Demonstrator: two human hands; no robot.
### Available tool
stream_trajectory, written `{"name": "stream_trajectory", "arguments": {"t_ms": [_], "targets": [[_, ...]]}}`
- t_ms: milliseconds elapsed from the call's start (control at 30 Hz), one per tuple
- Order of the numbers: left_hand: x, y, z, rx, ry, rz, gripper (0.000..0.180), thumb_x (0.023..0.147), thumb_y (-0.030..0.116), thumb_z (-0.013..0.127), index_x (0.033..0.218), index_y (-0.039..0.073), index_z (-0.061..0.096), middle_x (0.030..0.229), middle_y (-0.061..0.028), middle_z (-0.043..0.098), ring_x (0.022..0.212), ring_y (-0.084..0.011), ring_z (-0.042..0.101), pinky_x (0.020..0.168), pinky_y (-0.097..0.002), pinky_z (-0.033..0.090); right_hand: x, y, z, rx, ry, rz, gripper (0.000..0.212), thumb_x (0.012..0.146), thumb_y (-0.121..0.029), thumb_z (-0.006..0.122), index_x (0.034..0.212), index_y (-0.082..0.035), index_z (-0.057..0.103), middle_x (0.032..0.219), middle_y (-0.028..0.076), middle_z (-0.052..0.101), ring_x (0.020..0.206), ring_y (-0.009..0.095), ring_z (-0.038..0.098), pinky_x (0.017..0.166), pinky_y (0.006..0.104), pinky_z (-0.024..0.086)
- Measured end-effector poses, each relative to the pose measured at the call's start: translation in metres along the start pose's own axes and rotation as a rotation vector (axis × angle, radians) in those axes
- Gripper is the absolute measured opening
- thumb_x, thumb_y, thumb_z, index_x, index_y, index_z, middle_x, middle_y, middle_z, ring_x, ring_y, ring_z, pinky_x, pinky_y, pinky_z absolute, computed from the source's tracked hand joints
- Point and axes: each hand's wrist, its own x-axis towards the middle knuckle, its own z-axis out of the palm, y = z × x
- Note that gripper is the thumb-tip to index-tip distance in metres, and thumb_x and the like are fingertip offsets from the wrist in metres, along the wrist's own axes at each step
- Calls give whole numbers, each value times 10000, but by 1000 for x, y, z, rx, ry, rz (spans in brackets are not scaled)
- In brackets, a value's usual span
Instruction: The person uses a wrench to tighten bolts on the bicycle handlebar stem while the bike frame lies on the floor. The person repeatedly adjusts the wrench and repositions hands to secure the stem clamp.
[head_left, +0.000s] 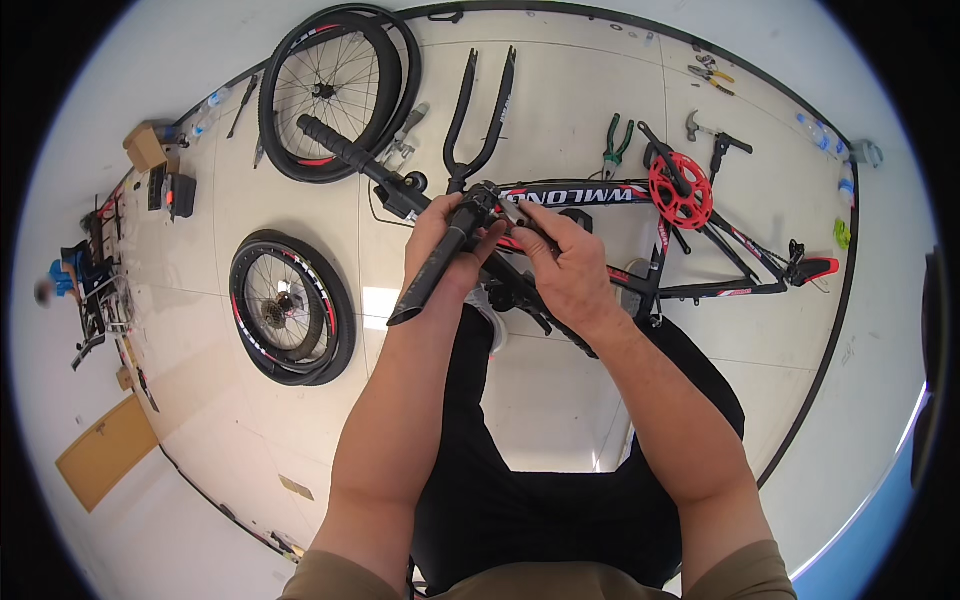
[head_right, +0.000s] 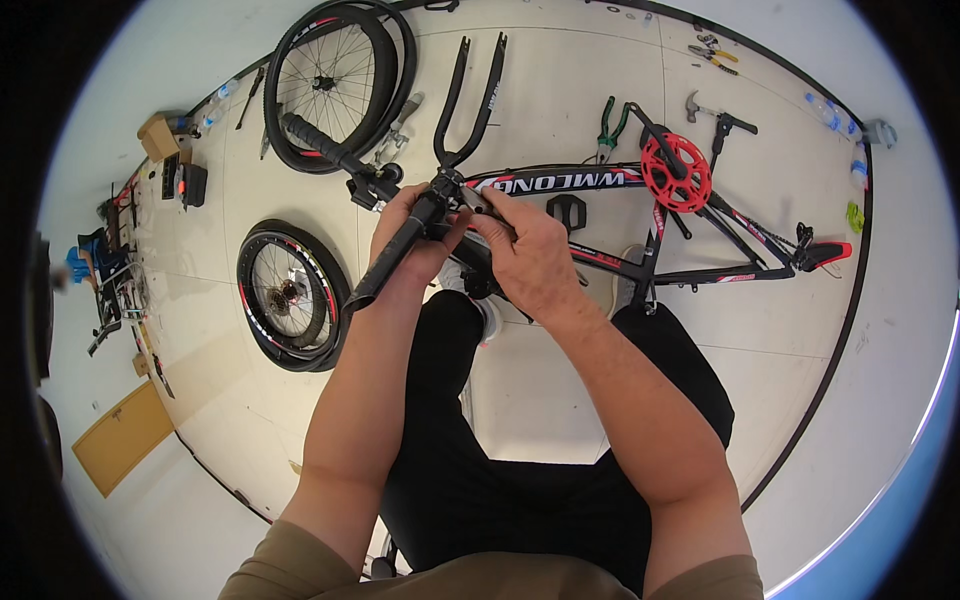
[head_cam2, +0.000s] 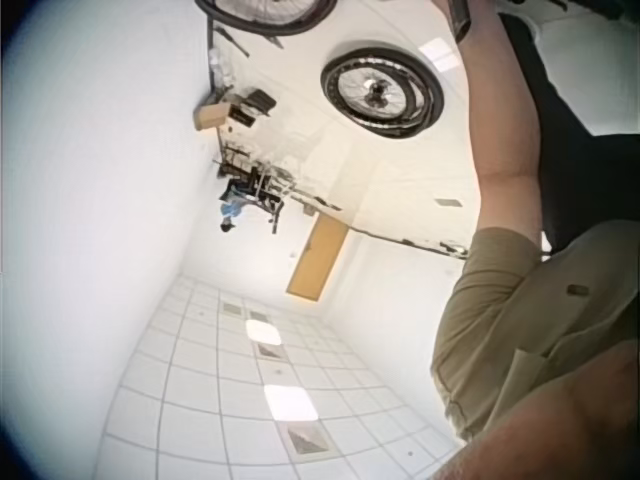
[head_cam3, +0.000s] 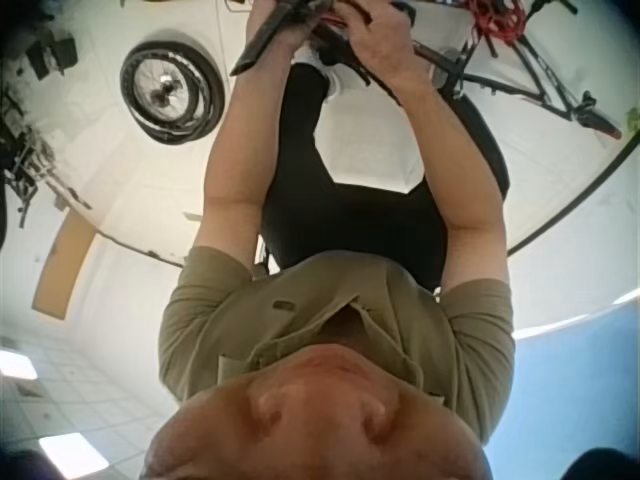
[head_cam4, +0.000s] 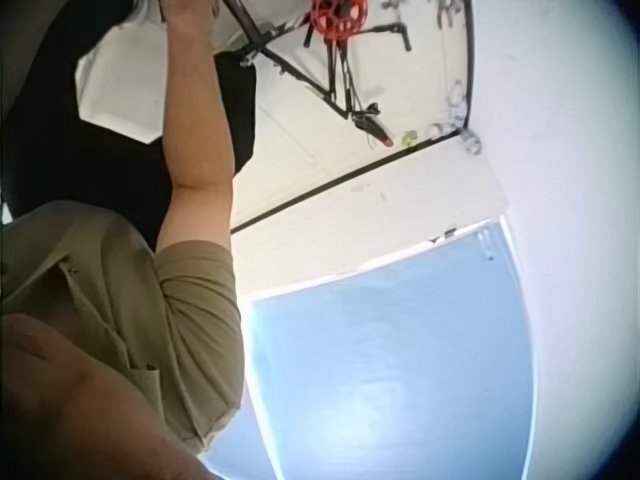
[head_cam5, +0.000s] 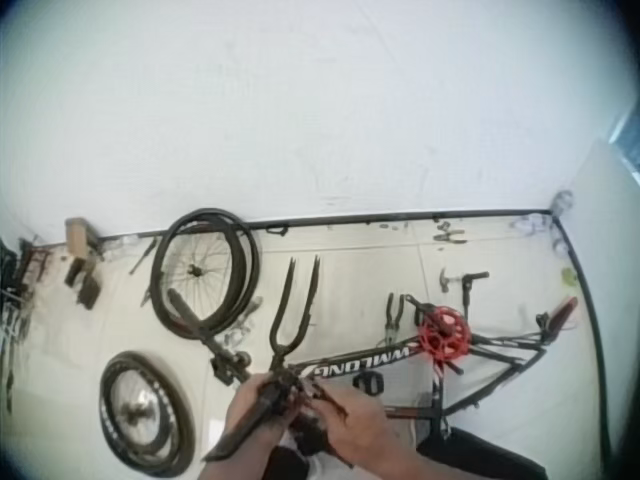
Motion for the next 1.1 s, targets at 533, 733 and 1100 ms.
{"name": "stream_trajectory", "arguments": {"t_ms": [533, 733, 1100], "targets": [[-1, 1, 2, -10, 6, 4, 160, 960, 105, 595, 897, -36, 639, 858, -151, 630, 867, -281, 605, 906, -456, 610, 6, 5, -1, 159, 16, 89, 281, 984, -188, 685, 1161, 29, 708, 930, 114, 739, 774, 174, 659, 692, 313, 521], [1, -1, 1, 8, 21, -1, 167, 970, 112, 582, 914, -37, 637, 867, -154, 629, 894, -278, 615, 902, -449, 601, 12, -15, -9, 303, -78, 369, 281, 1032, -230, 623, 1107, 22, 723, 787, 41, 706, 654, 78, 572, 579, 256, 457], [-3, -2, 4, 55, -7, 0, 166, 964, 119, 574, 955, -24, 657, 892, -157, 651, 935, -271, 622, 910, -449, 592, 12, -6, -8, 285, -123, 374, 249, 975, -204, 672, 1038, 30, 730, 758, 51, 705, 623, 70, 544, 544, 269, 418]]}}
